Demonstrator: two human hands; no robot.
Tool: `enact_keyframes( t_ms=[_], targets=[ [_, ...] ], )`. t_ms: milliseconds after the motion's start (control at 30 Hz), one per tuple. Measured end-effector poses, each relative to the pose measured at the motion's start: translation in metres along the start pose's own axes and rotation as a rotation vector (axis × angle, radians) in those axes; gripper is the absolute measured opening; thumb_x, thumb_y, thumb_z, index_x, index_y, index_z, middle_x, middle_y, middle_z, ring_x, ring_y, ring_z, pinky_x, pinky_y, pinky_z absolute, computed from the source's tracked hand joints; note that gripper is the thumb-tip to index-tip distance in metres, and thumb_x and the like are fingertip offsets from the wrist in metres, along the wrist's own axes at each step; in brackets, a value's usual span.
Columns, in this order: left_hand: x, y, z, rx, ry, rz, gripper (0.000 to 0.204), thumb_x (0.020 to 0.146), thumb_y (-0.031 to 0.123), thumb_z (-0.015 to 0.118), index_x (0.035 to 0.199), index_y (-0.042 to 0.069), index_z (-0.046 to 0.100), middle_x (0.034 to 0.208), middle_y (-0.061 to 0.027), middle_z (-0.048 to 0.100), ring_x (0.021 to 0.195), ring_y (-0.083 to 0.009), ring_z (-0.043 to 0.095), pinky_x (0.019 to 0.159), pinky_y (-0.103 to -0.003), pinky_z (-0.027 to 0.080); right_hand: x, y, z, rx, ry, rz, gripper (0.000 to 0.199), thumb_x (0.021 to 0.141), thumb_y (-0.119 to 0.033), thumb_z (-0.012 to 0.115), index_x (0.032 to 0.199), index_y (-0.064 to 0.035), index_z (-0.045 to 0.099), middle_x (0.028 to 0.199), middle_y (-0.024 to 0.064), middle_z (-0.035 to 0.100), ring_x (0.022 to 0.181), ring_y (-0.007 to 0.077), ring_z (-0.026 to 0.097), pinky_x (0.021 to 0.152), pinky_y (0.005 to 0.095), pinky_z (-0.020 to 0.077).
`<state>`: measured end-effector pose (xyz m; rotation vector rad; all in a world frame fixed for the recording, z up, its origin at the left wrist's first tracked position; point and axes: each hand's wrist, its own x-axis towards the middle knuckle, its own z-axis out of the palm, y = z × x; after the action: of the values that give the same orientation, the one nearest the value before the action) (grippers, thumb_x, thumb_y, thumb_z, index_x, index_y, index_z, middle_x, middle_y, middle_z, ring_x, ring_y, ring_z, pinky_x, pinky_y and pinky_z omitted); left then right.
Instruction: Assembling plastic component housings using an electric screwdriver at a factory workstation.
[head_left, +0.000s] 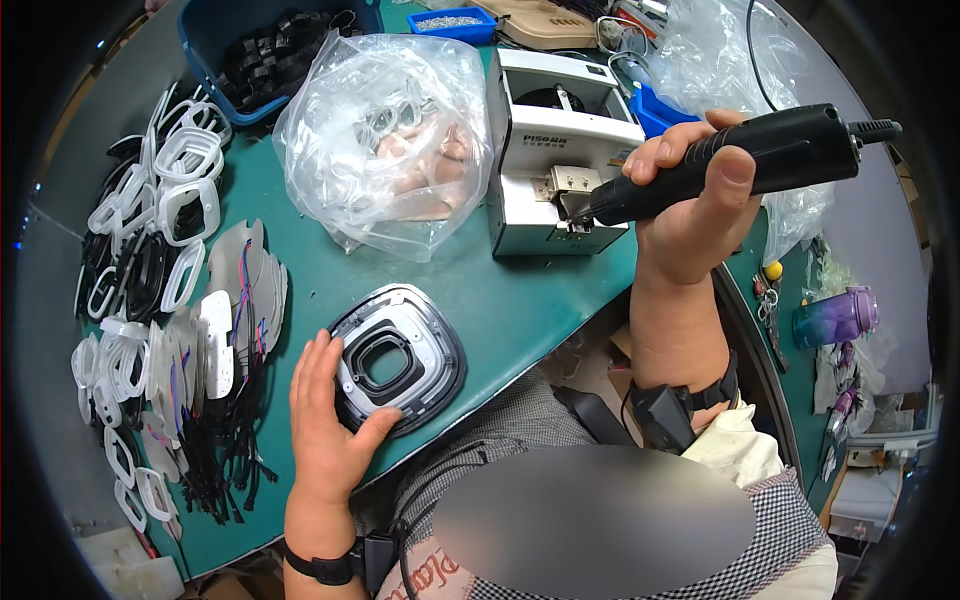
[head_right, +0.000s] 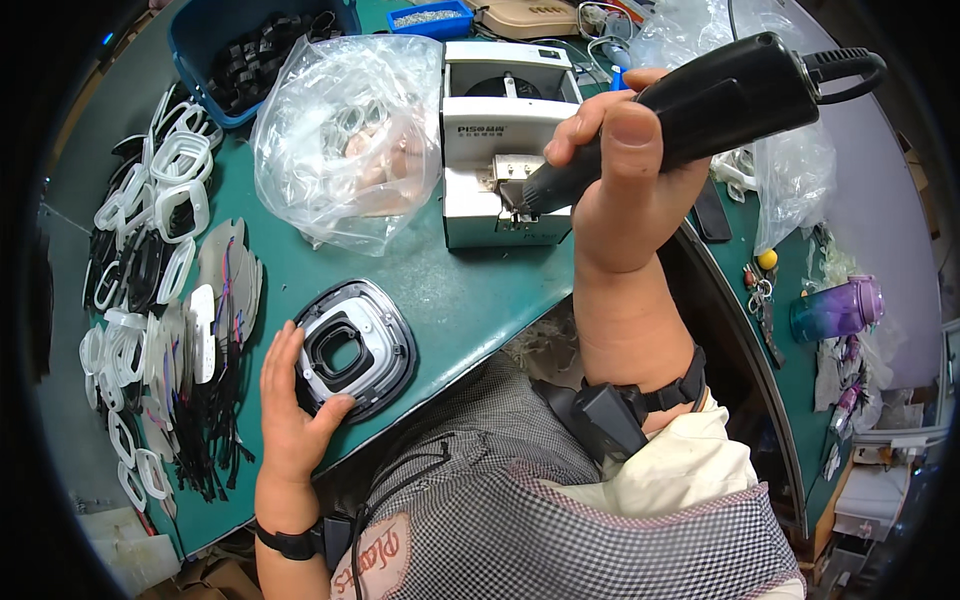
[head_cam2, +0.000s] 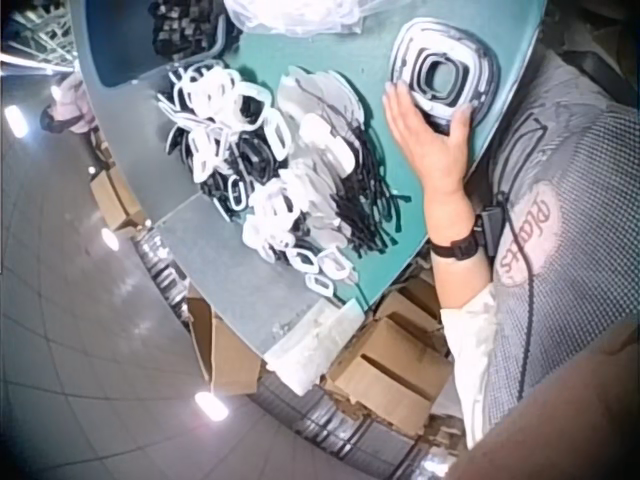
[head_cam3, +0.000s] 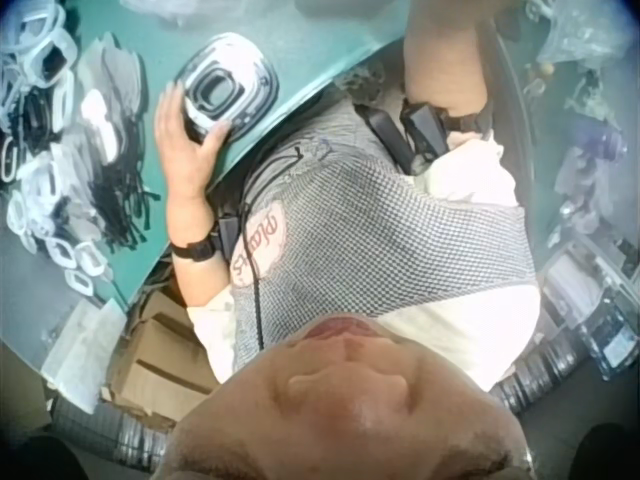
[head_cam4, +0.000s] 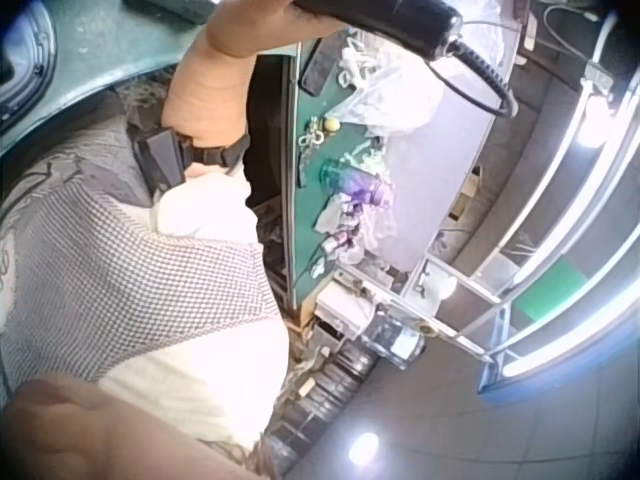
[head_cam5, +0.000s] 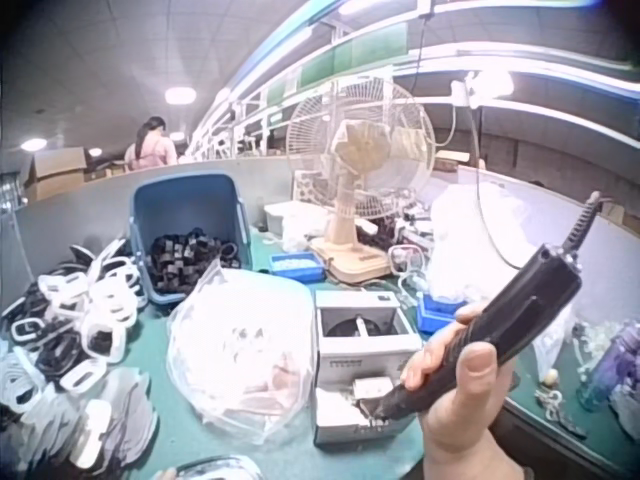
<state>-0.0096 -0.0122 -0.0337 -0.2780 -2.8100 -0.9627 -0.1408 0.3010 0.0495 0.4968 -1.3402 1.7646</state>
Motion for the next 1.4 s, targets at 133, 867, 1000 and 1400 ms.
enact_keyframes(
  t_ms=[133,867,1000,1400],
  targets=[
    [0.001,0.000,0.000,-0.001,0.010,0.017,0.088,0.062,0.022,0.085,0.138,0.005,0.045,0.145,-0.0208,0.043,0.134,-0.0398,0.039,0.111,-0.047,0.031,0.000,-0.002,0.003,0.007,-0.041,0.005,0.052,0.087,-0.037,0.067,0.110,0.0040,0.044,0.067,0.0084,0.058,0.053,0.0166,0.057,0.054,0.0291,0.0479],
    [-0.001,-0.011,0.002,0.016,0.011,-0.004,0.086,0.063,0.034,0.083,0.136,0.005,0.048,0.143,-0.0202,0.046,0.133,-0.0389,0.040,0.112,-0.046,0.031,-0.073,-0.017,0.086,0.291,-0.302,0.459,0.080,0.078,-0.077,0.056,0.121,-0.0102,0.052,0.072,0.0058,0.054,0.054,0.0177,0.055,0.055,0.0330,0.0496],
    [-0.003,-0.012,0.002,0.013,0.021,0.002,0.086,0.064,0.036,0.083,0.136,0.005,0.048,0.143,-0.0204,0.046,0.134,-0.0388,0.040,0.112,-0.046,0.030,-0.079,-0.016,0.096,0.133,-0.326,0.413,0.080,0.076,-0.075,0.061,0.120,-0.0095,0.050,0.071,0.0065,0.053,0.054,0.0184,0.054,0.055,0.0329,0.0492],
    [-0.002,-0.011,-0.001,0.004,0.036,0.007,0.085,0.061,0.029,0.086,0.134,0.004,0.049,0.141,-0.0221,0.047,0.132,-0.0418,0.041,0.110,-0.047,0.033,-0.084,-0.002,0.103,0.181,-0.485,0.384,0.070,0.081,-0.060,0.067,0.116,-0.0034,0.045,0.069,0.0094,0.053,0.053,0.0183,0.053,0.052,0.0308,0.0476]
  ],
)
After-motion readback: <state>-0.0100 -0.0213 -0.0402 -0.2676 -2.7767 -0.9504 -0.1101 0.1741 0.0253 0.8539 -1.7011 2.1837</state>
